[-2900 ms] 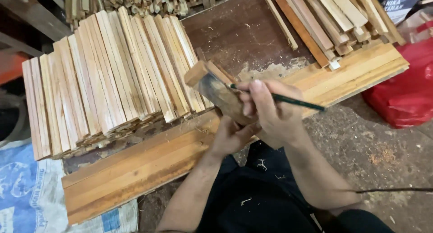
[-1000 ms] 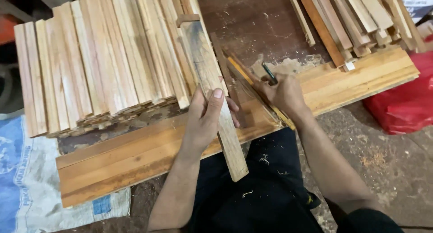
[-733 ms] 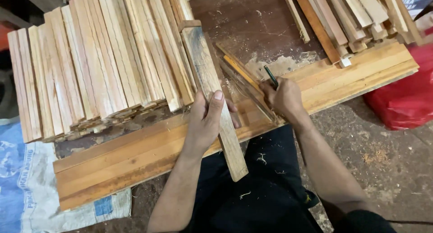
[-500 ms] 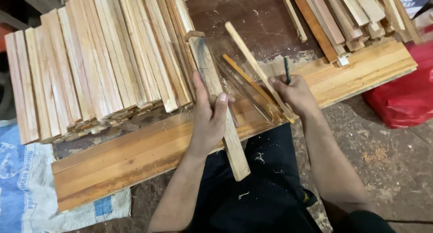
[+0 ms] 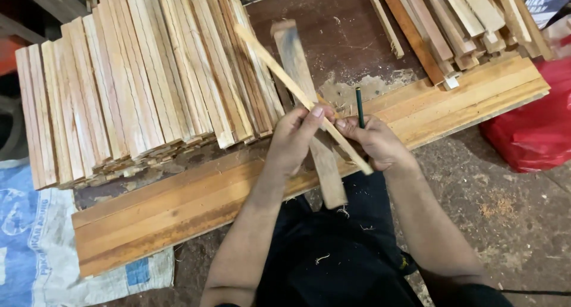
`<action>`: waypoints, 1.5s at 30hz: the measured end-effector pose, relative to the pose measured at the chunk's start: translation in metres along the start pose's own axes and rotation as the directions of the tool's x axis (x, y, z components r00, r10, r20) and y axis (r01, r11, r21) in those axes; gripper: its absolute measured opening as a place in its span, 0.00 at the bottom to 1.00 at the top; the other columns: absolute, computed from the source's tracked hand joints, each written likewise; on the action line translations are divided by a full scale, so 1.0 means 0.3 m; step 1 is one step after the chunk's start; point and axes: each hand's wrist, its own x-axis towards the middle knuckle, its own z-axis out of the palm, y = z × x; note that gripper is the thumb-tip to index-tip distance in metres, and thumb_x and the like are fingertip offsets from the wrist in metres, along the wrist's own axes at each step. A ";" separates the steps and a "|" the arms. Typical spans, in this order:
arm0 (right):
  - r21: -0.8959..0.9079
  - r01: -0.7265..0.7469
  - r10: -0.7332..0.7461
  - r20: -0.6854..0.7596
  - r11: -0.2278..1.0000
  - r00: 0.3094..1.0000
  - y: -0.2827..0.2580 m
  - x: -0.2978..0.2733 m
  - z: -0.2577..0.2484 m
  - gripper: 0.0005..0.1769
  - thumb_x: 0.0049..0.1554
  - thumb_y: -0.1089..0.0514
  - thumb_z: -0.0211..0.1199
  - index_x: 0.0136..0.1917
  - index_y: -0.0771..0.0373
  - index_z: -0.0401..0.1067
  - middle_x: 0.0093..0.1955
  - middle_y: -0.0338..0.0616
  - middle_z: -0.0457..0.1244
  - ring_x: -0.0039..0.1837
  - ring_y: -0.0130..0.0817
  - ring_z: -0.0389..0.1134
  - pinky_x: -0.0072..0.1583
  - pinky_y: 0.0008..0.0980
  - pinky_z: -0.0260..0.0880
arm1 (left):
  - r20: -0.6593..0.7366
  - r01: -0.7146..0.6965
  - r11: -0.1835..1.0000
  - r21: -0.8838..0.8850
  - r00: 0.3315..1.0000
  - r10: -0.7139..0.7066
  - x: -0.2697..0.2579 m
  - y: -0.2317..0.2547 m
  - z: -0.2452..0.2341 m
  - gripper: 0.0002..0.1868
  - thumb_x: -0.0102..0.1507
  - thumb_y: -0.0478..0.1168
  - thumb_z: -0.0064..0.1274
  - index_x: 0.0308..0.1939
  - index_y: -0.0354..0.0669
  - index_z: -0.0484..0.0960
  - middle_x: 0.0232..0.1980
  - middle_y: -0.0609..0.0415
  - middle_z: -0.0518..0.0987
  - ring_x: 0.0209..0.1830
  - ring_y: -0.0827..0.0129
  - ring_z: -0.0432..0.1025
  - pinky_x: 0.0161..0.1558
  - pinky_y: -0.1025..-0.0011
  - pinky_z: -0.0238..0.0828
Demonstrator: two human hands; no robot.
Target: Marking wooden slats with a pencil to prepare them for assembly or cutting
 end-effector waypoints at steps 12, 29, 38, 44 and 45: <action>-0.776 -0.020 -0.378 -0.330 0.631 0.865 0.060 0.015 0.016 0.19 0.58 0.44 0.70 0.36 0.62 0.79 0.22 0.49 0.60 0.25 0.45 0.61 0.30 0.40 0.57 | 0.119 0.105 0.994 0.029 0.987 -0.108 -0.004 -0.100 -0.099 0.18 0.67 0.51 0.54 0.49 0.42 0.85 0.70 0.38 0.67 0.65 0.46 0.65 0.65 0.49 0.66; -0.784 0.327 -0.531 -0.004 0.528 0.848 -0.090 -0.097 0.124 0.06 0.56 0.56 0.72 0.45 0.59 0.83 0.36 0.49 0.71 0.38 0.40 0.70 0.39 0.34 0.66 | 0.191 0.277 0.877 -0.393 0.957 -0.217 -0.020 -0.241 -0.129 0.30 0.56 0.18 0.50 0.62 0.34 0.74 0.50 0.39 0.81 0.45 0.52 0.79 0.41 0.44 0.81; -0.705 0.452 -0.478 0.181 0.546 0.859 0.018 -0.088 -0.019 0.32 0.38 0.57 0.84 0.57 0.62 0.81 0.36 0.55 0.72 0.26 0.32 0.59 0.31 0.29 0.61 | 0.057 0.154 0.926 -0.346 0.988 -0.144 0.000 -0.229 -0.109 0.17 0.59 0.23 0.57 0.52 0.32 0.79 0.44 0.39 0.83 0.39 0.56 0.80 0.36 0.53 0.83; -0.782 0.566 -0.772 0.183 0.260 0.608 0.014 -0.059 0.008 0.26 0.43 0.63 0.81 0.54 0.73 0.80 0.37 0.62 0.70 0.33 0.49 0.70 0.34 0.35 0.67 | 0.046 0.247 0.884 -0.397 0.967 -0.250 -0.068 -0.133 -0.062 0.10 0.61 0.27 0.57 0.45 0.28 0.76 0.34 0.45 0.79 0.33 0.62 0.79 0.36 0.54 0.83; -0.783 0.583 -0.804 0.195 0.217 0.562 -0.008 -0.065 0.036 0.23 0.43 0.64 0.80 0.52 0.73 0.80 0.37 0.61 0.70 0.35 0.51 0.71 0.36 0.37 0.69 | 0.079 0.286 0.854 -0.435 0.957 -0.281 -0.095 -0.108 -0.049 0.09 0.62 0.28 0.57 0.44 0.28 0.76 0.35 0.43 0.81 0.34 0.62 0.80 0.39 0.53 0.83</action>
